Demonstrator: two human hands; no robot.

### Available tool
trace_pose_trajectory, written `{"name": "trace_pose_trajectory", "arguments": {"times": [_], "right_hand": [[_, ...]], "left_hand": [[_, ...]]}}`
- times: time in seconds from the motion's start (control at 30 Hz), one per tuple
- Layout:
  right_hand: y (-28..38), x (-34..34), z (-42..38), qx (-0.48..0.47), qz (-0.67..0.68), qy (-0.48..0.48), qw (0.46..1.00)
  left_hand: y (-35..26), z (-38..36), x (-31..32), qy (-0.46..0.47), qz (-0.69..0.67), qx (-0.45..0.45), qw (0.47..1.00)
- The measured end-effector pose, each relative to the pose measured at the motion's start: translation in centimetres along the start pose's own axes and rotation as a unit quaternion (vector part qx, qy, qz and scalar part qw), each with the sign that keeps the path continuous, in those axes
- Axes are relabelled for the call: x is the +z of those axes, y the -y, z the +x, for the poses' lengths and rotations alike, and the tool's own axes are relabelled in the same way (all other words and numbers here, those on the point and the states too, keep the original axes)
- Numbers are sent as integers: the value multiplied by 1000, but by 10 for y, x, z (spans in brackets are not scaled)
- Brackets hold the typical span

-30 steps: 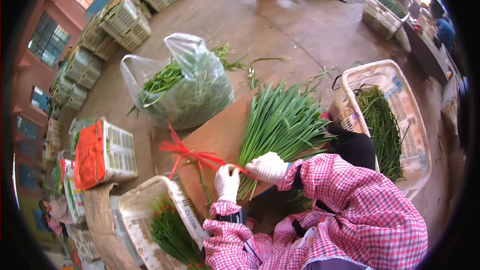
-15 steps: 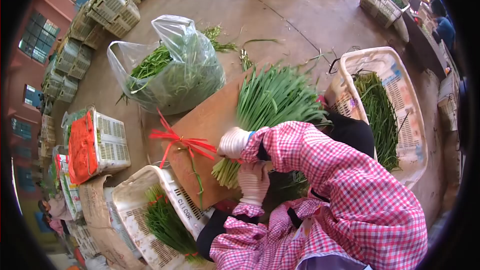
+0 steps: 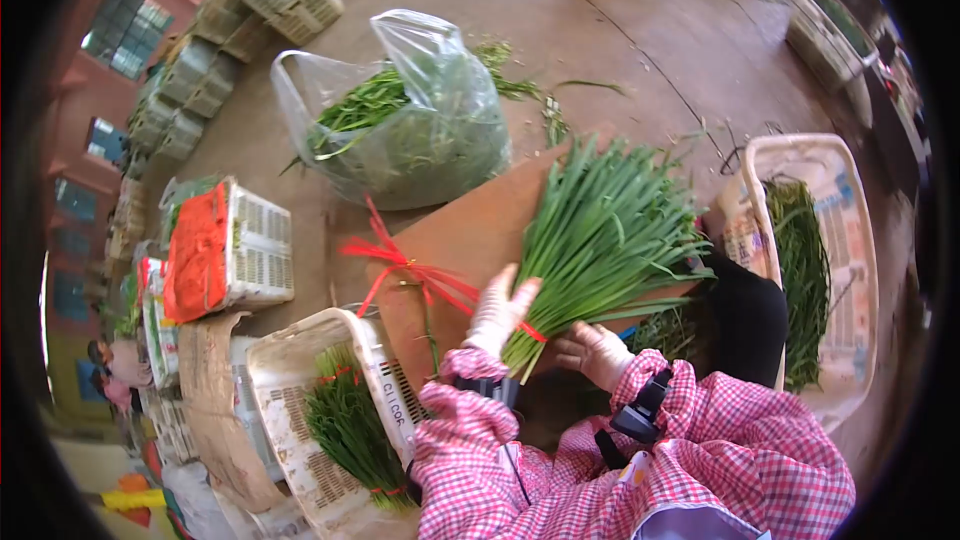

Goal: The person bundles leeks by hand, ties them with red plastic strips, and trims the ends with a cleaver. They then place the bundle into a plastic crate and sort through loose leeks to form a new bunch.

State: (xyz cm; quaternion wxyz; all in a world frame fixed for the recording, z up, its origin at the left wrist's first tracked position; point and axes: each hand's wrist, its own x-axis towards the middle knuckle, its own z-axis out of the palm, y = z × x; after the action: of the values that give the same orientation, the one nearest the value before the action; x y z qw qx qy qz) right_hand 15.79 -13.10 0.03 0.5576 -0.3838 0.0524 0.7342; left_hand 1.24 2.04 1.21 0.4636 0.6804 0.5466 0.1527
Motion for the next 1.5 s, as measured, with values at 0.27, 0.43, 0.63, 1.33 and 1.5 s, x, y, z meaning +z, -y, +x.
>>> {"name": "trace_pose_trajectory", "arguments": {"times": [0.27,0.43,0.63,1.33,1.5], "right_hand": [[15,-10,-18,37,8,18,999],[25,-43,-56,-79,-260,24,962],[90,29,-86,-221,-448,109,859],[142,72,19,-167,-508,331,777],[141,98,-4,-267,-511,297,761]], "left_hand": [[-25,-39,24,160,-122,-76,977],[12,-90,62,214,-336,-32,917],[-94,-130,-1,85,-272,77,955],[-28,-54,20,11,-196,40,980],[-40,-74,21,-121,-292,107,943]]}}
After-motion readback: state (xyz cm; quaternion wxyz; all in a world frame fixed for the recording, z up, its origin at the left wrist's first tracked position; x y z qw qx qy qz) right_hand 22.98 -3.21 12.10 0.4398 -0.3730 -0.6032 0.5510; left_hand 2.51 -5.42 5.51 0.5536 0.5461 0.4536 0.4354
